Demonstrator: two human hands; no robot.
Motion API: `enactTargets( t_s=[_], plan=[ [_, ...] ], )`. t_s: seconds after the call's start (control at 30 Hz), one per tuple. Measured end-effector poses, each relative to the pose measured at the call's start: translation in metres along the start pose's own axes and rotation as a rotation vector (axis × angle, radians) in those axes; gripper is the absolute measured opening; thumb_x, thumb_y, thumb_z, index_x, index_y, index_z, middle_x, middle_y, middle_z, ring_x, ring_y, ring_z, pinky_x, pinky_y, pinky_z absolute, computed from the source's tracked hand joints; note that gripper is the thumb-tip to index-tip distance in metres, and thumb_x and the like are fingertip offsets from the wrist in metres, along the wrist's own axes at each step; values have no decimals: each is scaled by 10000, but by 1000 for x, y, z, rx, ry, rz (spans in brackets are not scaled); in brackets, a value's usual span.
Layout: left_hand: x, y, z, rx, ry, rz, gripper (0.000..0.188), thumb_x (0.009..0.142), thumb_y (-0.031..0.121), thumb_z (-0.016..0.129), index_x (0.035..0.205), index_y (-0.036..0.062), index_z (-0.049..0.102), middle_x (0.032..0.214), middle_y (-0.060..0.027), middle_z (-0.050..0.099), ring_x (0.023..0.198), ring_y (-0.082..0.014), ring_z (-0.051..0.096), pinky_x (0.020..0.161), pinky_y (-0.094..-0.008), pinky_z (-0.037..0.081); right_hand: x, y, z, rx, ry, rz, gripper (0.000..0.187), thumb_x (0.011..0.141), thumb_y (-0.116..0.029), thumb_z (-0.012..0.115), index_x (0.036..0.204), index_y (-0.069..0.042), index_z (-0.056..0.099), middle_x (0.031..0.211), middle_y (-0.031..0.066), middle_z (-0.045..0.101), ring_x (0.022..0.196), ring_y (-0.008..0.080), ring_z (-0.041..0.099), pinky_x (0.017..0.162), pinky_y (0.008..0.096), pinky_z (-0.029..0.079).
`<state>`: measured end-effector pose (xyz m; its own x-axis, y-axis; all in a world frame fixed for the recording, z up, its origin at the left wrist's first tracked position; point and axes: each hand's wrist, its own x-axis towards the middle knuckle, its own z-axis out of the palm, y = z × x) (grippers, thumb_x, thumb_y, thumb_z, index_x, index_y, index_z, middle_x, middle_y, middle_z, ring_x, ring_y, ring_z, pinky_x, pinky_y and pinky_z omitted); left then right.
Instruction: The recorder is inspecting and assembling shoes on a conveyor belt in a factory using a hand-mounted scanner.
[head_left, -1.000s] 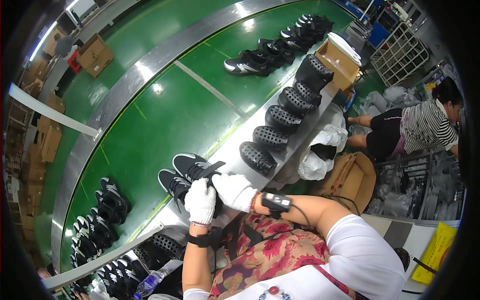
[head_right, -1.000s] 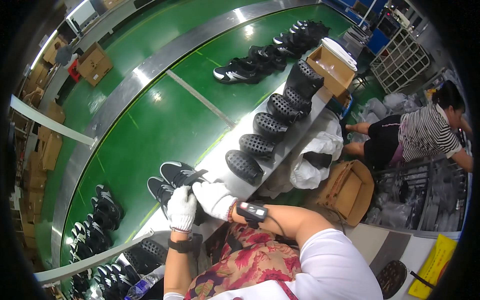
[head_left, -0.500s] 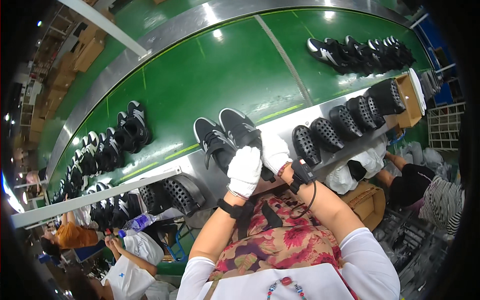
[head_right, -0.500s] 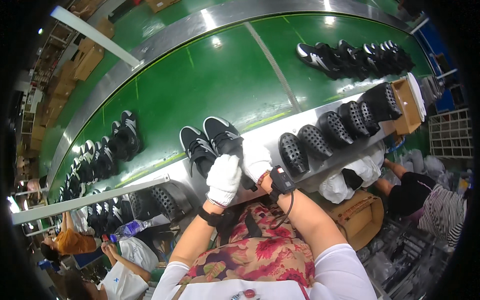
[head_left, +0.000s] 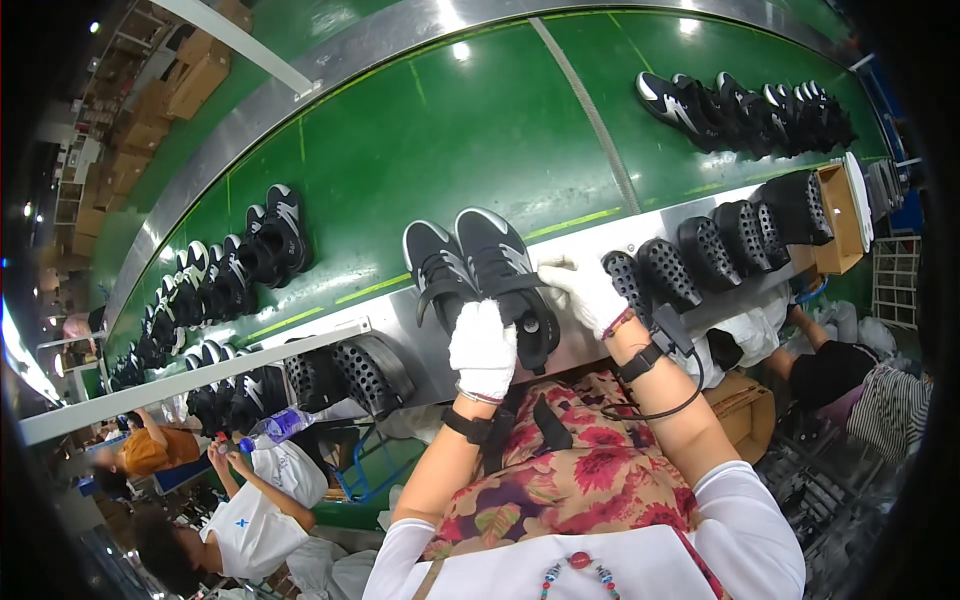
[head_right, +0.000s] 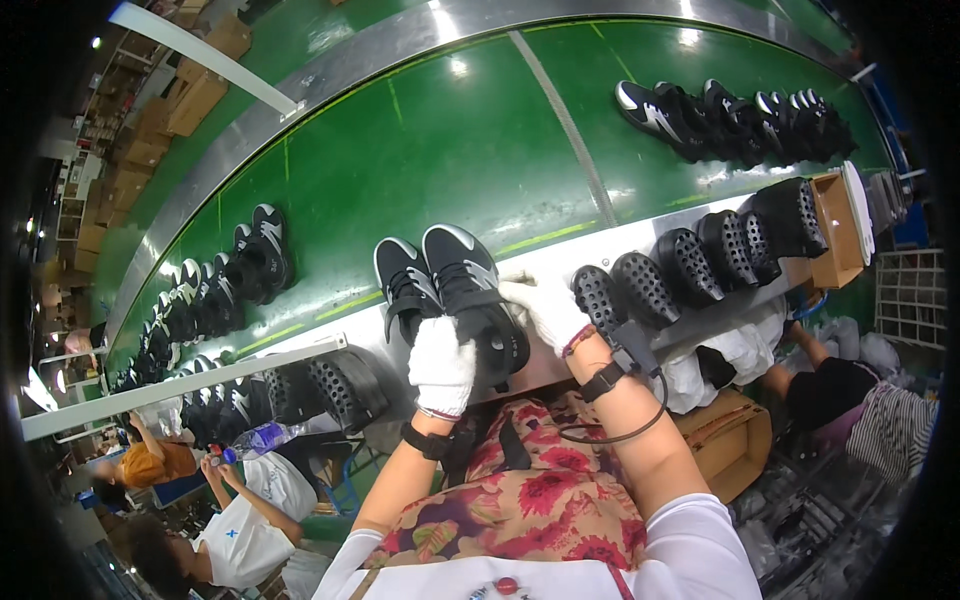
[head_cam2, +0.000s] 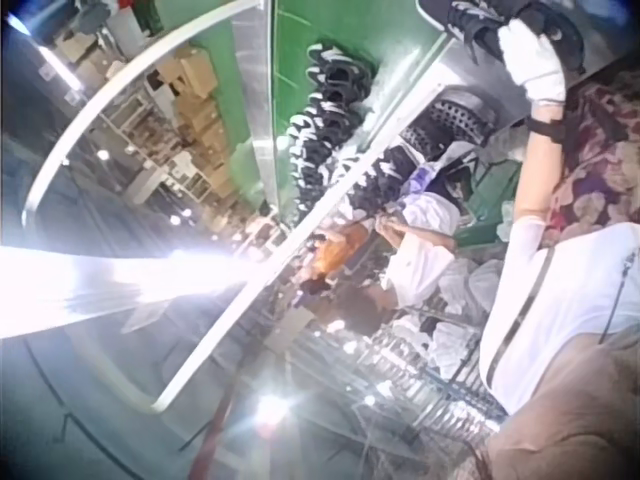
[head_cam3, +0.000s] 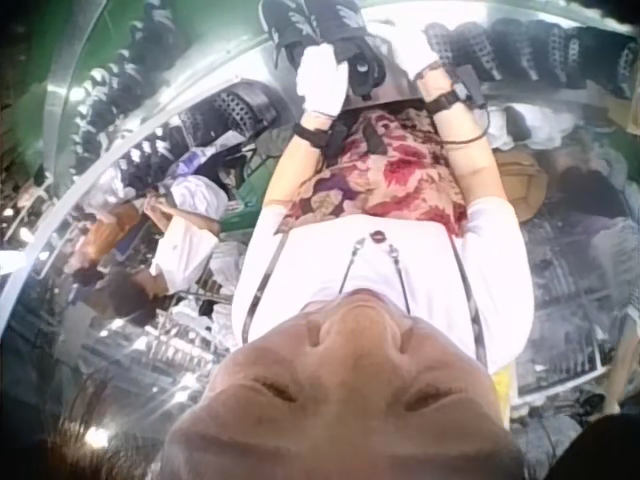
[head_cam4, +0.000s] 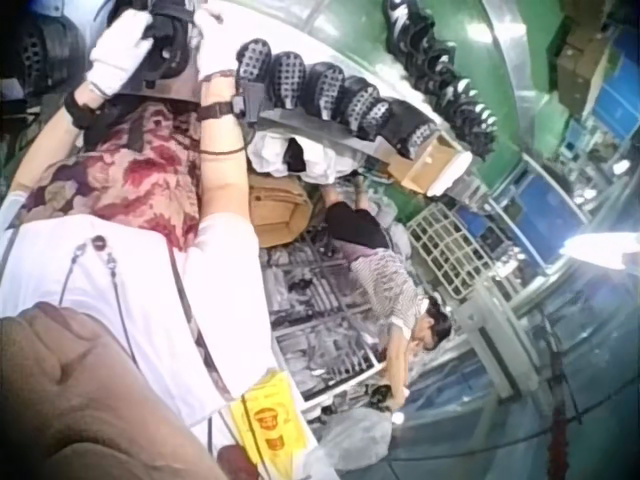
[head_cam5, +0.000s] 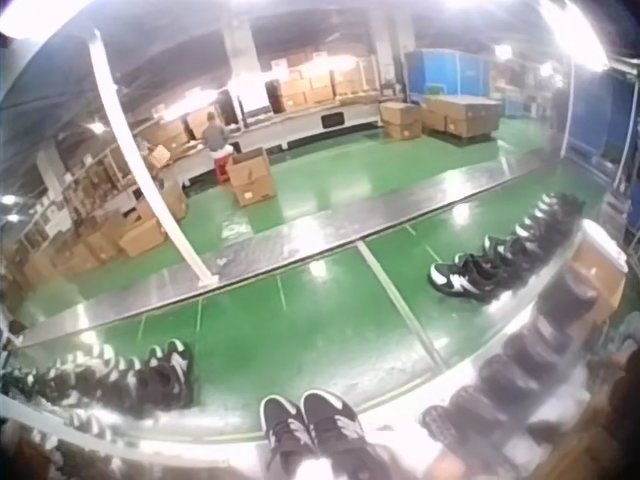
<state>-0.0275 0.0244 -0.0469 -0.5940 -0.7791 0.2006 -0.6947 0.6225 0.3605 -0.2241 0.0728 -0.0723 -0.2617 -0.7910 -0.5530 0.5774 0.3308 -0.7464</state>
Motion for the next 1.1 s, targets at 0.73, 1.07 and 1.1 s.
enactTargets(
  t_s=[0.73, 1.07, 1.1],
  plan=[
    [-45, 1, -61, -191, 249, 42, 317, 816, 59, 725, 1114, 12, 630, 1042, -157, 642, 949, -345, 631, 840, -417, 530, -22, -1, 39, -1615, 52, -449, 425, 835, -108, 634, 1248, -42, 555, 996, 203, 661, 903, 404, 657, 796, 503, 531],
    [-136, -114, -89, -522, 377, -1075, 488, 1033, 340, 516, 1321, -52, 543, 1318, -264, 583, 1200, -401, 567, 1024, -439, 447, -58, 60, 216, -1237, -569, -752, 336, 794, -170, 706, 1115, -99, 635, 982, 160, 617, 947, 370, 617, 819, 459, 516],
    [-138, -119, -88, -526, 385, -1081, 488, 1033, 340, 516, 1321, -52, 543, 1318, -264, 583, 1200, -401, 567, 1024, -439, 447, -59, 64, 229, -1278, -580, -728, 325, 786, -167, 705, 1094, -94, 635, 980, 171, 614, 956, 379, 616, 822, 464, 517]
  ],
)
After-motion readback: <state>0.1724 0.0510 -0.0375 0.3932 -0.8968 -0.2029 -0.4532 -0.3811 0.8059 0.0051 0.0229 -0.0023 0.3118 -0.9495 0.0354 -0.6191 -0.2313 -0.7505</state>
